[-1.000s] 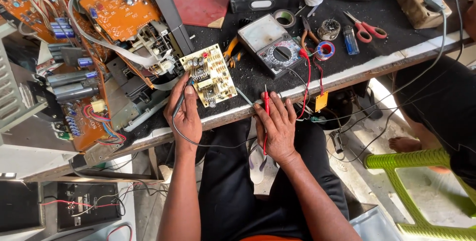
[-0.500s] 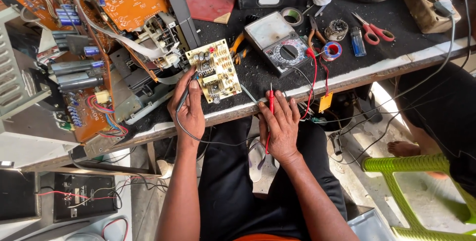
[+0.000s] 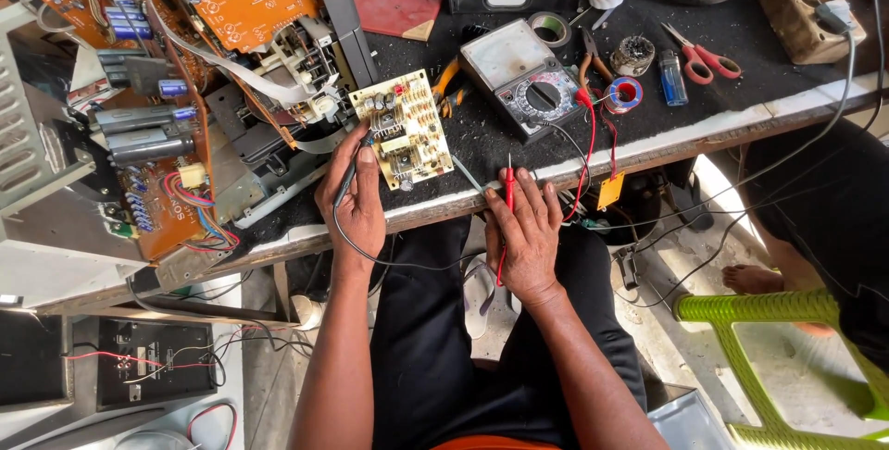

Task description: The person holds a small circuit board and uses a multimeter to test various components on it. They move the multimeter probes across different points on the board while holding it steady with their other hand.

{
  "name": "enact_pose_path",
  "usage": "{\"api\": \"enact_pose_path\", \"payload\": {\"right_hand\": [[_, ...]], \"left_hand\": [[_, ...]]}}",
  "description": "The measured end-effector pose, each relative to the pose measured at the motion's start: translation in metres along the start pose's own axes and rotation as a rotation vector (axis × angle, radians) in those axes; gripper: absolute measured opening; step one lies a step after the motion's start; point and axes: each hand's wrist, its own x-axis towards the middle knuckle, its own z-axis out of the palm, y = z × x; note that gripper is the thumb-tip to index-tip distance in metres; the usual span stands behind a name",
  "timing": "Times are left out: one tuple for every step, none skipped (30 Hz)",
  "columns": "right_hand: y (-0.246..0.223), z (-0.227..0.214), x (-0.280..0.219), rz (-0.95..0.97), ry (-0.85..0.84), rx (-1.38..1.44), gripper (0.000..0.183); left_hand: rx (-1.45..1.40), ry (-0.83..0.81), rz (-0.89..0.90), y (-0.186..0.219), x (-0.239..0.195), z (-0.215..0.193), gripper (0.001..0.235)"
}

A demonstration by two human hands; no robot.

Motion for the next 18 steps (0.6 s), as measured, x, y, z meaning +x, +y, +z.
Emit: {"api": "enact_pose_path", "payload": {"right_hand": [[-0.0001,-0.0001,0.0000,0.000,0.000,0.000,0.036],[-0.0003,-0.0002,0.0000,0.003,0.000,-0.001,0.036],[-0.0004,-0.0002,0.0000,0.005,0.000,-0.001,0.036],[0.0000,0.0004,-0.0006,0.005,-0.001,0.000,0.036],[0.0005,0.0011,-0.0012,0.005,0.003,0.001,0.036],[0.0008,0.0018,-0.0018,0.006,0.007,0.003,0.036],[0.0008,0.0017,-0.0018,0.004,0.006,0.003,0.036],[0.0006,0.0017,-0.0018,0.008,0.007,0.004,0.036],[0.0010,0.0012,-0.0015,0.008,0.005,0.005,0.036],[-0.0007,0.0006,-0.0007,0.002,0.002,0.007,0.036],[-0.0017,-0.0001,0.0005,0.005,0.002,0.004,0.036],[-0.0031,-0.0008,0.0017,0.007,0.003,0.002,0.036],[-0.0025,-0.0008,0.0009,-0.002,-0.001,0.005,0.036],[-0.0021,-0.0009,0.0001,-0.003,-0.009,-0.003,0.037],[-0.0019,-0.0006,-0.0003,-0.004,-0.015,-0.010,0.039],[-0.0008,0.0000,-0.0006,-0.012,-0.018,-0.006,0.039],[-0.0003,0.0005,-0.0016,-0.010,-0.016,-0.006,0.039],[0.0002,0.0010,-0.0027,-0.008,-0.014,-0.005,0.039]], "left_hand": [[0.000,0.000,0.000,0.0006,-0.0001,0.0003,0.033],[-0.002,0.001,-0.006,0.0011,-0.0002,0.0006,0.033],[-0.004,0.003,-0.012,0.0016,-0.0003,0.0008,0.033],[-0.004,0.004,-0.012,0.0009,-0.0007,0.0007,0.033],[-0.004,0.004,-0.011,0.0003,-0.0010,0.0005,0.033],[-0.004,0.004,-0.010,-0.0004,-0.0012,0.0002,0.033],[-0.005,0.006,-0.010,0.0000,-0.0010,0.0006,0.033],[-0.013,0.006,-0.011,0.0003,-0.0007,0.0006,0.033],[-0.022,0.011,-0.014,0.0006,-0.0012,0.0010,0.033],[-0.024,0.017,-0.015,0.0001,-0.0015,0.0016,0.033],[-0.018,0.023,-0.011,-0.0004,-0.0023,0.0024,0.033],[-0.013,0.030,-0.006,-0.0010,-0.0031,0.0029,0.032],[-0.014,0.040,-0.007,-0.0019,-0.0043,0.0034,0.032],[-0.038,0.041,-0.005,-0.0028,-0.0054,0.0038,0.032],[-0.061,0.041,-0.002,-0.0036,-0.0059,0.0039,0.032],[-0.062,0.051,-0.003,-0.0032,-0.0057,0.0048,0.032],[-0.062,0.058,0.004,-0.0028,-0.0060,0.0054,0.032],[-0.063,0.065,0.011,-0.0025,-0.0063,0.0059,0.032]]}}
